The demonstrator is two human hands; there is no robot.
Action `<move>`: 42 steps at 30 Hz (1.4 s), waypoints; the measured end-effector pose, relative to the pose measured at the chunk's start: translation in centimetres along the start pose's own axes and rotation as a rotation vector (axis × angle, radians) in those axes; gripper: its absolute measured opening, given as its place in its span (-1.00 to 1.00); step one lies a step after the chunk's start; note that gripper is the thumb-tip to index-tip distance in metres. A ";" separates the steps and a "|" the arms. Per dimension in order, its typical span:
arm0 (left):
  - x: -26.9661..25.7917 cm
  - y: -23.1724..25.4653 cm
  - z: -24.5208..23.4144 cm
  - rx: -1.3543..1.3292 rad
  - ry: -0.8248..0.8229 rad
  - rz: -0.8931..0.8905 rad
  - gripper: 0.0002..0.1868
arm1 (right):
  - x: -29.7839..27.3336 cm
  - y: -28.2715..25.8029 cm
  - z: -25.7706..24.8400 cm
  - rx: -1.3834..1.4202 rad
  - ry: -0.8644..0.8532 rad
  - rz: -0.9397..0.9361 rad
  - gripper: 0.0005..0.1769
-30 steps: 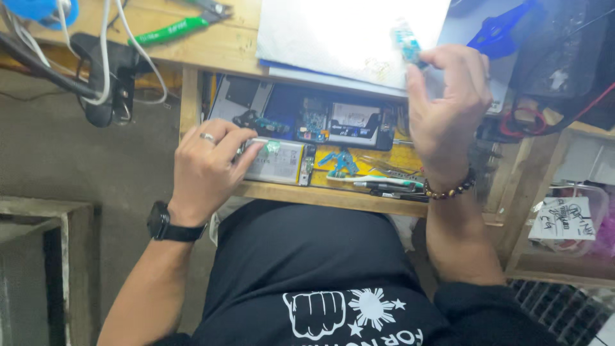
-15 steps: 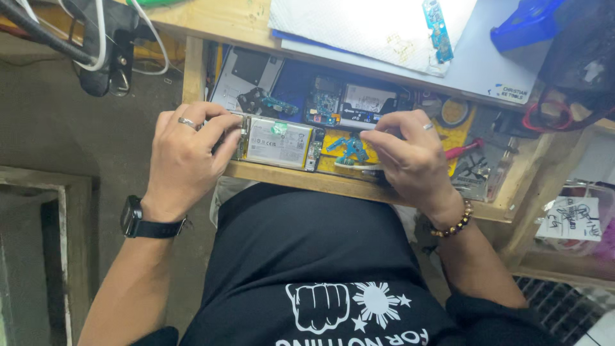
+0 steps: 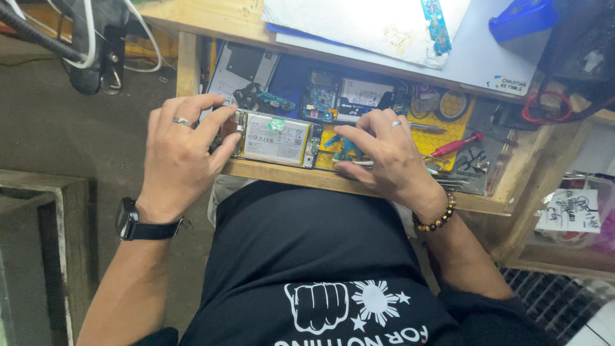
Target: The person uses a soldering iron and tweezers to work on a small blue circuit board placed on a white paper. They repeatedly heat specific points on the board, adjust components with tweezers, and occasionally reposition the board. The workspace includes various tools and electronic parts visible on the table.
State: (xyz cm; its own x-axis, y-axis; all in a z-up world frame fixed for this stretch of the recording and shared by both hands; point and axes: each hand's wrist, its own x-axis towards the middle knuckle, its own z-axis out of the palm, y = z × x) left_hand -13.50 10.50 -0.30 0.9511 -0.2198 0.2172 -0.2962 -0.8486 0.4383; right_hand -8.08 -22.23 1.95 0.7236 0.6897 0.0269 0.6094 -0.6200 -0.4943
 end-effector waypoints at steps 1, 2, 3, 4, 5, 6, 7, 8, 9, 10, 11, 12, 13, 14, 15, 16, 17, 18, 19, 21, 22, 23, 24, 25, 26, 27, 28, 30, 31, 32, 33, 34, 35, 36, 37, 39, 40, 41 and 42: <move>0.0 0.0 0.0 0.029 -0.002 0.004 -0.58 | -0.1 0.1 0.1 0.013 -0.002 0.004 -0.37; 0.0 0.0 -0.1 0.028 -0.016 0.001 -0.56 | -0.3 0.3 0.0 0.005 -0.001 0.014 -0.38; 0.0 -0.1 -0.1 0.027 -0.029 -0.002 -0.53 | -0.6 0.6 -0.2 -0.003 0.000 0.024 -0.39; 0.1 -0.1 -0.1 0.025 -0.042 -0.005 -0.50 | -0.8 0.9 -0.4 -0.012 0.001 0.035 -0.40; 0.1 -0.1 -0.2 0.025 -0.044 -0.008 -0.50 | -1.1 1.2 -0.6 -0.025 0.007 0.036 -0.44; 0.0 -0.1 -0.3 0.025 -0.045 -0.011 -0.49 | -1.3 1.4 -0.9 -0.039 0.014 0.038 -0.49; 0.1 0.0 -0.4 0.026 -0.046 -0.014 -0.49 | -1.4 1.7 -1.1 -0.053 0.021 0.038 -0.53; 0.2 0.0 -0.4 0.031 -0.050 -0.015 -0.49 | -1.5 1.7 -1.1 -0.072 0.025 0.044 -0.57; 0.2 0.0 -0.4 0.036 -0.055 -0.016 -0.49 | -1.7 1.7 -1.0 -0.090 0.028 0.051 -0.61; 0.3 0.0 -0.3 0.040 -0.060 -0.016 -0.50 | -1.8 1.5 -1.0 -0.109 0.031 0.059 -0.64; 0.3 0.0 -0.3 0.040 -0.067 -0.018 -0.50 | -1.8 1.3 -0.8 -0.135 0.043 0.061 -0.64; 0.4 0.0 -0.4 0.040 -0.074 -0.021 -0.50 | -1.8 1.1 -0.6 -0.161 0.056 0.062 -0.64; 0.4 0.1 -0.4 0.040 -0.078 -0.025 -0.49 | -1.7 0.9 -0.5 -0.188 0.067 0.061 -0.63; 0.5 0.1 -0.4 0.034 -0.079 -0.024 -0.50 | -1.7 0.7 -0.5 -0.197 0.068 0.061 -0.63; 0.5 0.0 -0.4 0.030 -0.080 -0.025 -0.50 | -1.6 0.6 -0.5 -0.205 0.069 0.059 -0.62; 0.5 0.0 -0.4 0.026 -0.081 -0.025 -0.50 | -1.5 0.4 -0.5 -0.212 0.070 0.057 -0.62; 0.5 0.0 -0.5 0.026 -0.083 -0.025 -0.51 | -1.5 0.2 -0.6 -0.215 0.067 0.064 -0.62; 0.5 0.1 -0.5 0.025 -0.084 -0.024 -0.51 | -1.5 0.0 -0.7 -0.217 0.064 0.071 -0.62; 0.6 0.1 -0.5 0.025 -0.083 -0.022 -0.51 | -1.5 -0.2 -0.8 -0.221 0.062 0.078 -0.62; 0.6 0.2 -0.4 0.048 -0.076 -0.006 -0.51 | -1.4 -0.4 -0.8 -0.217 0.073 0.079 -0.66; 0.6 0.3 -0.5 0.060 -0.073 0.001 -0.51 | -1.4 -0.5 -0.7 -0.214 0.077 0.079 -0.68; 0.7 0.3 -0.5 0.060 -0.072 0.010 -0.51 | -1.4 -0.5 -0.6 -0.216 0.086 0.078 -0.71; 0.8 0.4 -0.5 0.059 -0.071 0.018 -0.51 | -1.3 -0.6 -0.4 -0.218 0.095 0.076 -0.75; 0.8 0.4 -0.5 0.060 -0.071 0.026 -0.51 | -1.3 -0.6 -0.2 -0.219 0.104 0.074 -0.78; 0.9 0.6 -0.6 0.041 -0.067 0.035 -0.50 | -1.3 -0.6 0.0 -0.213 0.118 0.074 -0.79; 0.9 0.8 -0.7 0.022 -0.062 0.045 -0.50 | -1.3 -0.6 0.1 -0.209 0.132 0.074 -0.80; 1.0 1.1 -0.8 0.003 -0.057 0.056 -0.49 | -1.4 -0.5 0.1 -0.205 0.147 0.074 -0.81; 1.1 1.8 -0.9 -0.051 -0.058 0.080 -0.52 | -1.4 -0.5 0.4 -0.199 0.184 0.089 -0.85; 1.2 2.3 -0.8 -0.078 -0.057 0.093 -0.53 | -1.4 -0.5 0.4 -0.197 0.203 0.096 -0.86; 1.4 2.9 -0.4 -0.106 -0.037 0.122 -0.56 | -1.4 -0.5 0.5 -0.193 0.230 0.093 -0.86; 1.5 3.5 0.1 -0.133 -0.016 0.150 -0.59 | -1.4 -0.6 0.6 -0.189 0.258 0.090 -0.86; 1.7 4.2 0.6 -0.161 0.004 0.178 -0.62 | -1.4 -0.7 0.7 -0.184 0.285 0.086 -0.85; 2.0 4.8 1.2 -0.231 0.009 0.170 -0.63 | -1.4 -0.8 0.8 -0.119 0.291 0.115 -0.86; 2.5 5.4 1.8 -0.301 0.014 0.162 -0.64 | -1.5 -0.9 0.8 -0.055 0.296 0.143 -0.87; 2.8 6.0 2.3 -0.370 0.023 0.157 -0.65 | -1.6 -1.0 0.8 0.006 0.304 0.170 -0.88; 3.3 7.0 2.8 -0.535 -0.003 0.086 -0.62 | -1.8 -1.0 0.5 0.282 0.265 0.276 -0.92; 3.6 7.4 3.0 -0.616 -0.014 0.053 -0.61 | -1.8 -0.9 0.4 0.419 0.245 0.324 -0.94; 3.9 7.7 3.2 -0.675 -0.037 -0.014 -0.64 | -1.8 -0.9 0.4 0.498 0.221 0.431 -0.94; 4.3 8.1 3.6 -0.734 -0.061 -0.081 -0.68 | -1.9 -0.9 0.5 0.578 0.195 0.537 -0.93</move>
State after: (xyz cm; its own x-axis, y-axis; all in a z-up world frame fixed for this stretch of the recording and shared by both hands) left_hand -11.46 0.97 1.06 0.9693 -0.2145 0.1202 -0.1874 -0.3284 0.9258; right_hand -10.13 -22.81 1.94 0.9456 0.2427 -0.2166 -0.0618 -0.5198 -0.8521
